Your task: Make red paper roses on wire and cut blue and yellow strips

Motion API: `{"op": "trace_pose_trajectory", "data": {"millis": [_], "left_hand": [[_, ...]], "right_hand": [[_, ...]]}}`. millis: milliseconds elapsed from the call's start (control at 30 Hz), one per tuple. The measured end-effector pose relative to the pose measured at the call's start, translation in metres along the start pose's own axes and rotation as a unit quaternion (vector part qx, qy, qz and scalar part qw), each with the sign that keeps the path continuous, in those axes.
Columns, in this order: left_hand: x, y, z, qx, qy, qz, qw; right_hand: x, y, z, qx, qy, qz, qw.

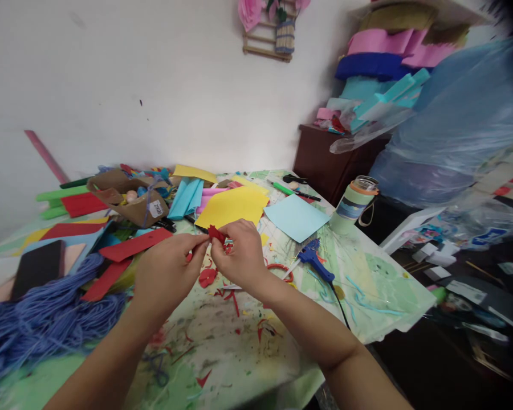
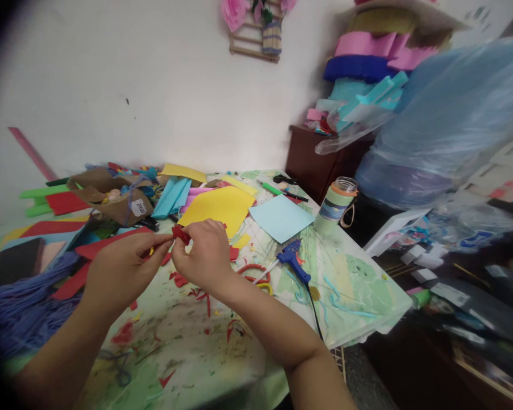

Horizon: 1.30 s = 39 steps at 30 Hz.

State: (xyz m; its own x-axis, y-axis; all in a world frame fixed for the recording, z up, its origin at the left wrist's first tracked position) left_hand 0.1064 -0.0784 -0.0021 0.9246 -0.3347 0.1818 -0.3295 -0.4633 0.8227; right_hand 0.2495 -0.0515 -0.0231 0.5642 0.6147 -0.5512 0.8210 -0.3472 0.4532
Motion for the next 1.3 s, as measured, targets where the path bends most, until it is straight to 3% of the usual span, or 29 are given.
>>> {"op": "trace_pose_trajectory", "data": {"millis": [133,367,833,1133,1300], "left_hand": [[-0.001,0.000,0.000,0.014,-0.016,-0.012,1.000],[0.005,0.000,0.002,0.073,-0.133,-0.113,0.982],[0.011,-0.002,0.007,0.098,-0.153,-0.151,0.972],[0.007,-0.004,0.003,0.149,-0.185,-0.085,0.968],[0.010,-0.001,0.004,0.165,-0.215,-0.127,0.954]], "right_hand": [[-0.001,0.002,-0.001,-0.004,-0.002,0.002,1.000],[0.003,0.005,-0.007,-0.034,-0.041,-0.016,0.998],[0.010,-0.001,-0.007,0.006,-0.096,-0.058,0.994],[0.010,0.002,-0.009,-0.031,-0.145,-0.101,0.984],[0.008,0.007,-0.012,-0.057,-0.133,-0.113,0.983]]}}
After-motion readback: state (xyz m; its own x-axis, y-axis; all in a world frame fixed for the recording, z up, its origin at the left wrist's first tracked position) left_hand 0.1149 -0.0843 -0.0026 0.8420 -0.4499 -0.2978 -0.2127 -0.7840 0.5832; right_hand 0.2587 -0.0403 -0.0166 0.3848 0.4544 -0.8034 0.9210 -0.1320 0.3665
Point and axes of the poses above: each hand's wrist, its own z-axis away from the middle knuckle, its own y-axis out of the back of the hand, x = y × z, the point moved 2 cm from there along -z, towards the middle knuckle, and after that the axes turned 1 degree about -z, right-handed, at the moved point
